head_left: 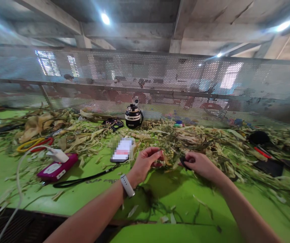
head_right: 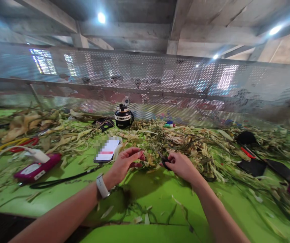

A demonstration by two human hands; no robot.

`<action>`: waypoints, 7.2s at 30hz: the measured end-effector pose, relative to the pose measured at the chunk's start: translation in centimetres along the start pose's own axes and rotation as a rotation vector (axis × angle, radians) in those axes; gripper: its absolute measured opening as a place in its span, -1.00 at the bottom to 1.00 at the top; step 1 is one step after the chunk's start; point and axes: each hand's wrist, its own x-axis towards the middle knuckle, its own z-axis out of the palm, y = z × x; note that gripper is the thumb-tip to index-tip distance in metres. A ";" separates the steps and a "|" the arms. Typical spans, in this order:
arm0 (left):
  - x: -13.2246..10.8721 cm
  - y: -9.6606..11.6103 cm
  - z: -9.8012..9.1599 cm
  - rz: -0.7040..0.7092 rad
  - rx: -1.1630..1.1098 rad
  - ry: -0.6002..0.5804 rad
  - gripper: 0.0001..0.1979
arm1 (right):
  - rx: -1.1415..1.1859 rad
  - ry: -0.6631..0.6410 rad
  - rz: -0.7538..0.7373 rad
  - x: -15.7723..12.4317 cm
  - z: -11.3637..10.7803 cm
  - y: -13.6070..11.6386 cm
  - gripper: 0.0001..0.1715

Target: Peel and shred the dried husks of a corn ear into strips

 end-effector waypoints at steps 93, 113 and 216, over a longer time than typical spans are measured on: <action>-0.9 -1.5 1.2 -0.005 -0.006 -0.063 -0.65 | 0.196 0.301 -0.502 -1.2 5.2 -3.5 -0.66; -0.7 -0.7 0.8 0.181 0.213 0.013 -0.78 | 0.806 0.033 -0.215 -1.2 4.7 -4.9 -0.65; 0.6 -1.2 -0.2 0.104 0.185 -0.361 -0.60 | 0.597 -0.068 -0.357 -1.7 0.6 -2.8 -0.66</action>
